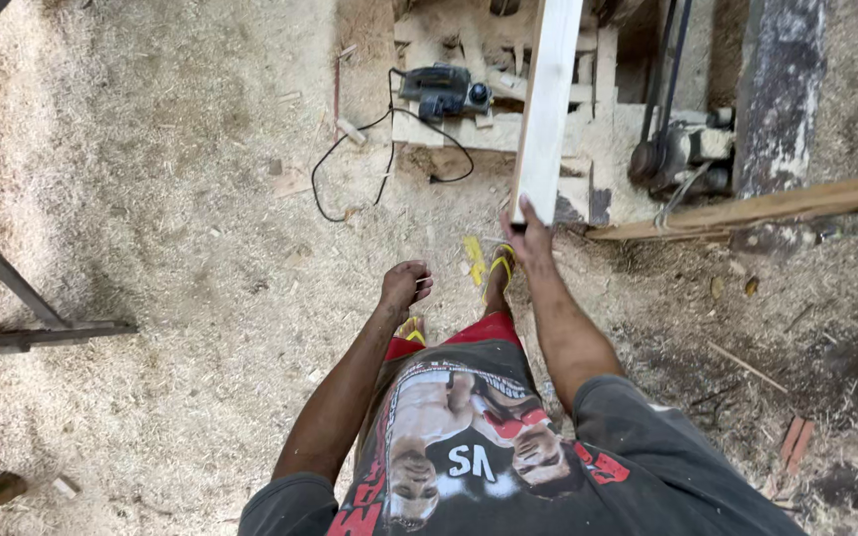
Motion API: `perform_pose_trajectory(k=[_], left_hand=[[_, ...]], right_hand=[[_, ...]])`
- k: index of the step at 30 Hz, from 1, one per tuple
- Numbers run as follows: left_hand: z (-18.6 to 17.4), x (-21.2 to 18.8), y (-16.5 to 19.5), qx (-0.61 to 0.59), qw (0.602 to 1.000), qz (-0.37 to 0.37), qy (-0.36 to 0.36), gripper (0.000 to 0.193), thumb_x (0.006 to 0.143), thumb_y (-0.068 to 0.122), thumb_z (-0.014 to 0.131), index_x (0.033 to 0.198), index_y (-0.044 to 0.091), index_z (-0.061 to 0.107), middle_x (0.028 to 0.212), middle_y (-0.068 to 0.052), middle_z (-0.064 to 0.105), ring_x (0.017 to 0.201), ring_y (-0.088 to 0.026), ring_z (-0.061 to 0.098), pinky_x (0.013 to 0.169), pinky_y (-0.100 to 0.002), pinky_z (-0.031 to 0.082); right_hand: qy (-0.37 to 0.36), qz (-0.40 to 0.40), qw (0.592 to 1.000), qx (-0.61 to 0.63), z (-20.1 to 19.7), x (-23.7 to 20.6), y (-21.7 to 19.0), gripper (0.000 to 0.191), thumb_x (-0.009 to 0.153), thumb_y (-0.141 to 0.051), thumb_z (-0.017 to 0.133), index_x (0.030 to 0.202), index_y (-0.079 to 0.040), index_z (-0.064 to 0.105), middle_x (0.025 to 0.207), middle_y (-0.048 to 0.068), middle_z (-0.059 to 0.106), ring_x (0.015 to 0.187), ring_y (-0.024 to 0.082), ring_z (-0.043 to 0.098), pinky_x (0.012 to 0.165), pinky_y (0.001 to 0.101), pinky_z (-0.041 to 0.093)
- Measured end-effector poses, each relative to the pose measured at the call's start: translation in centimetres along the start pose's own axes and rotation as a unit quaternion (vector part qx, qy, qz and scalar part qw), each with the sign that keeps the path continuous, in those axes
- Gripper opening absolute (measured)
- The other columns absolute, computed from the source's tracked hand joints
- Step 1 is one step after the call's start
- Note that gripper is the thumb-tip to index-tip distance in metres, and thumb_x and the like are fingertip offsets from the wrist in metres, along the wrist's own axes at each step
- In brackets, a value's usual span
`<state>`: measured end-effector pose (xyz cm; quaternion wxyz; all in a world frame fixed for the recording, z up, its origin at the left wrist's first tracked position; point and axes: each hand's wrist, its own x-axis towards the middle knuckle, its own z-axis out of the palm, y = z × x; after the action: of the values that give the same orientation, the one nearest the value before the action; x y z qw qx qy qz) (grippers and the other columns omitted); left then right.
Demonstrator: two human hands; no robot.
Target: The person picks up wooden planks and strips from a pile on the ground, carries them across the workshop, and places them onto a growing stack of boards. They repeat this handling cycle, moving individual boards one at a time between the pile and the stack.
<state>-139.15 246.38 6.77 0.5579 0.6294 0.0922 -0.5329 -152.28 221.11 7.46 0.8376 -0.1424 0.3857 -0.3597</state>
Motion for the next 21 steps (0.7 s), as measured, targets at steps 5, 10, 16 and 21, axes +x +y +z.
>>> perform_pose_trajectory(k=[5,10,16,21], left_hand=[[-3.6,-2.9,-4.4,0.028,1.000,-0.010,-0.009,0.023,0.093,0.015,0.063,0.114,0.007,0.067,0.090,-0.008,0.071,0.072,-0.017,0.068,0.061,-0.030,0.058],[-1.3,-5.2,-9.0,0.134,0.989,-0.028,-0.058,0.042,0.092,0.037,0.070,0.118,0.004,0.065,0.098,-0.006,0.067,0.082,-0.016,0.066,0.066,-0.031,0.056],[4.9,-8.3,-15.9,0.317,0.941,0.035,-0.111,0.089,0.085,0.061,0.072,0.143,-0.003,0.048,0.124,-0.021,0.064,0.104,-0.027,0.065,0.083,-0.040,0.055],[8.1,-11.1,-23.7,0.303,0.941,0.072,-0.136,0.111,0.078,0.067,0.075,0.147,-0.012,0.039,0.138,-0.027,0.060,0.125,-0.032,0.061,0.107,-0.042,0.048]], right_hand=[[0.039,0.088,0.994,0.055,-7.8,-13.2,8.4,0.045,0.093,-0.011,0.071,0.133,0.002,0.053,0.122,0.019,0.062,0.109,0.032,0.061,0.091,0.0426,0.061],[0.060,0.137,0.987,0.064,-14.9,-23.7,12.1,0.063,0.093,-0.054,0.066,0.133,-0.006,0.058,0.114,0.018,0.064,0.099,0.038,0.063,0.087,0.0541,0.052],[0.051,0.148,0.985,0.073,-21.8,-30.4,12.7,0.074,0.089,-0.075,0.051,0.135,-0.017,0.059,0.120,0.011,0.065,0.104,0.036,0.061,0.095,0.0592,0.051],[0.053,0.150,0.984,0.074,-27.6,-35.2,12.6,0.069,0.092,-0.070,0.051,0.137,-0.018,0.059,0.131,0.011,0.062,0.111,0.035,0.060,0.099,0.0566,0.050]])
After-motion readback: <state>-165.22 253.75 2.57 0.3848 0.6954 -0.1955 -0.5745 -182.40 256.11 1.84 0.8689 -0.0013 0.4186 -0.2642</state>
